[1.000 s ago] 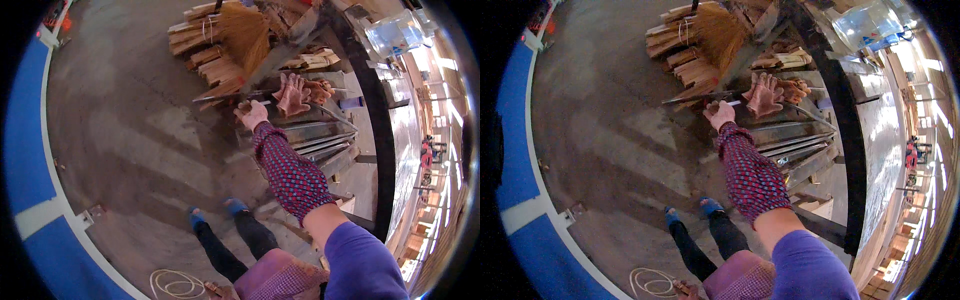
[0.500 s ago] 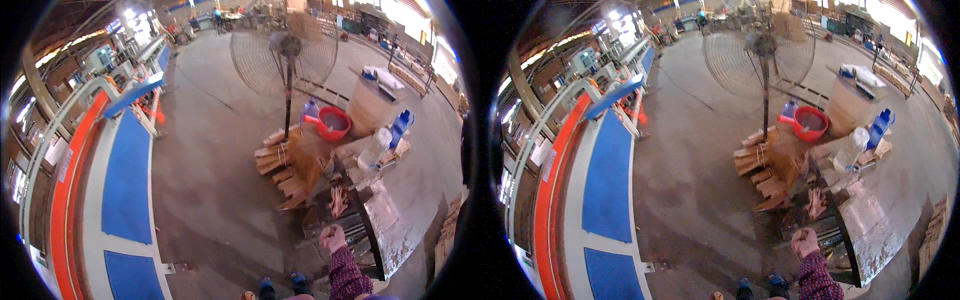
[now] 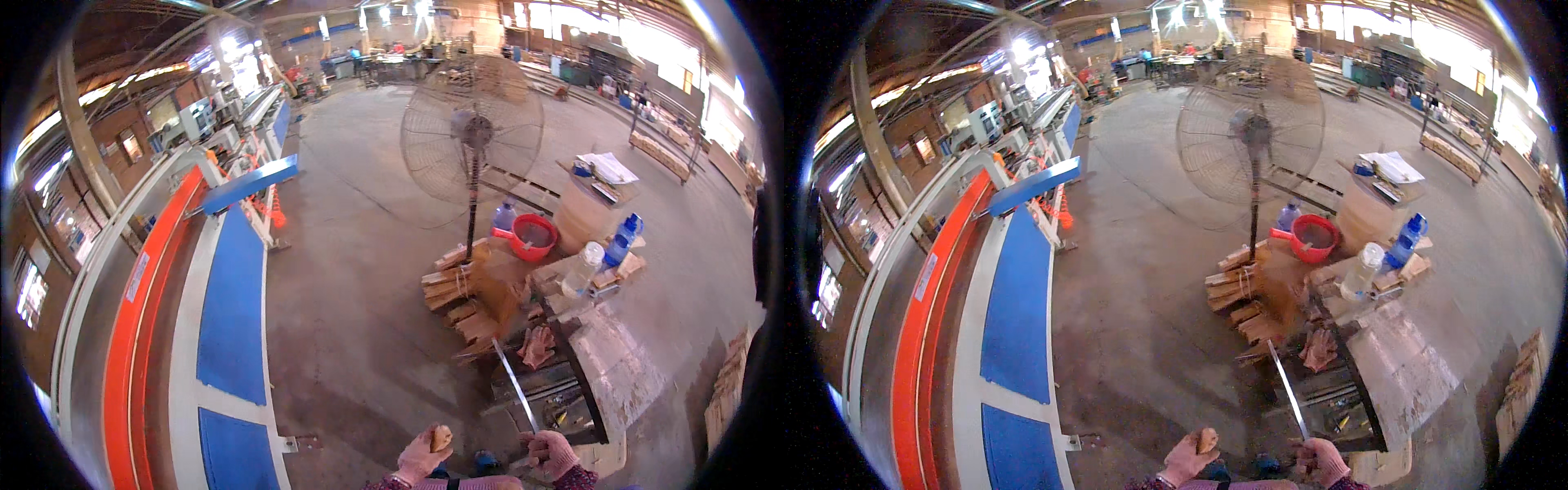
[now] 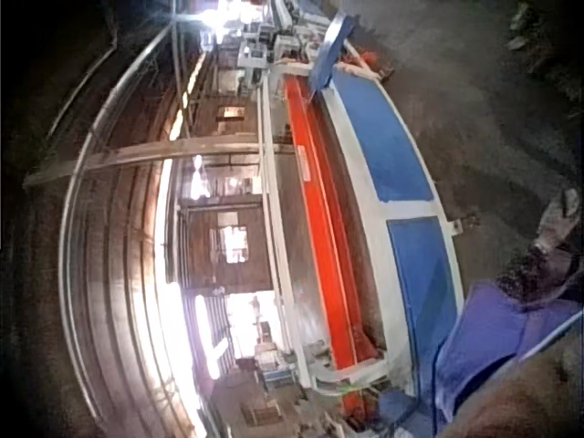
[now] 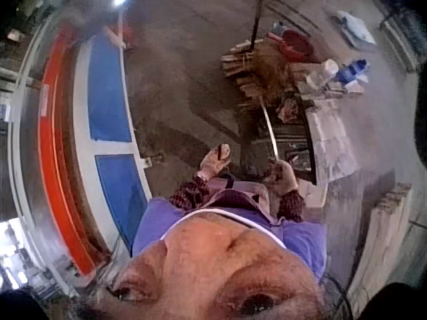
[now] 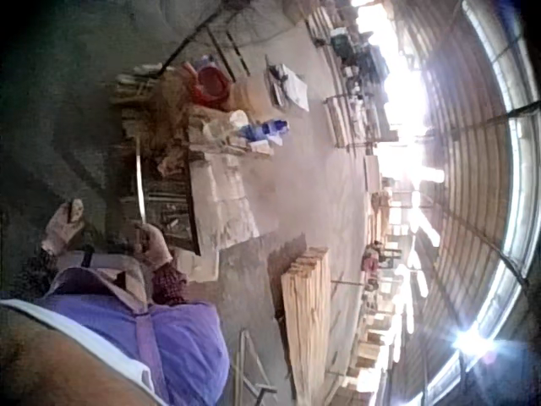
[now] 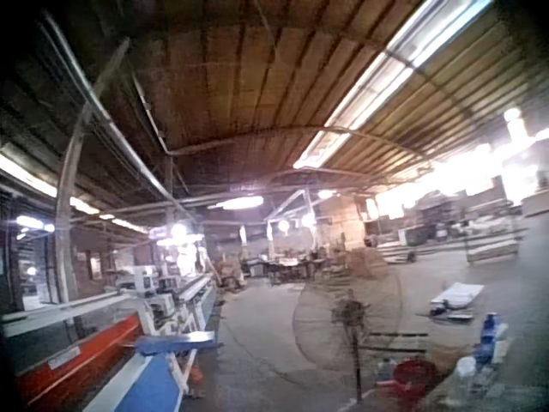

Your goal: The person picks up small wooden blocks from a stack, uses a metal file to smooth the edges, and then uses a hammer to fit them into a larger wooden structure. The person repeats this process for multiple blocks.

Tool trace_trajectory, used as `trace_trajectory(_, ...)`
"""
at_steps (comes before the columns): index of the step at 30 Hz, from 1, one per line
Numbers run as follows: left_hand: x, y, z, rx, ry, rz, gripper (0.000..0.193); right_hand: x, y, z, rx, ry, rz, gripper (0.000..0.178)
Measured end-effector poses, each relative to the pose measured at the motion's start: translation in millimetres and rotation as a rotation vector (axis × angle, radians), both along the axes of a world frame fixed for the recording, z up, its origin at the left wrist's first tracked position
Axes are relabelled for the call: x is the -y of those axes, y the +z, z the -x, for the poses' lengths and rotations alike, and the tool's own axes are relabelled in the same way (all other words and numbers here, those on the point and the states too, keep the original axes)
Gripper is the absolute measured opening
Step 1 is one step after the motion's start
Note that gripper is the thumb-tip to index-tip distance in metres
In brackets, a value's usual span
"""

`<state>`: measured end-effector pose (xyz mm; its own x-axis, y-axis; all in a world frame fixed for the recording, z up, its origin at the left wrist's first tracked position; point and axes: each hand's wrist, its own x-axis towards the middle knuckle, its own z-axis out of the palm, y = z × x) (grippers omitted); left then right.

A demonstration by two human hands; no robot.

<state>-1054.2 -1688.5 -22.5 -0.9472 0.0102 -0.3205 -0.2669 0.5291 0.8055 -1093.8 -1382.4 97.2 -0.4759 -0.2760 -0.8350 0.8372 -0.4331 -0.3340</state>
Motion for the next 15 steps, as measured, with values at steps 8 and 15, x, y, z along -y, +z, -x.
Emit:
trace_trajectory(8,-69.2,86.7,87.4,-0.33,-0.259,0.066,0.032,-46.3,76.5,-101.3,-0.454,0.171,-0.46,0.03)
trace_trajectory(15,-200.3,115.5,166.1,-0.807,-0.779,0.283,0.069,-94.6,15.9,-84.7,-0.432,-0.331,-0.694,0.025)
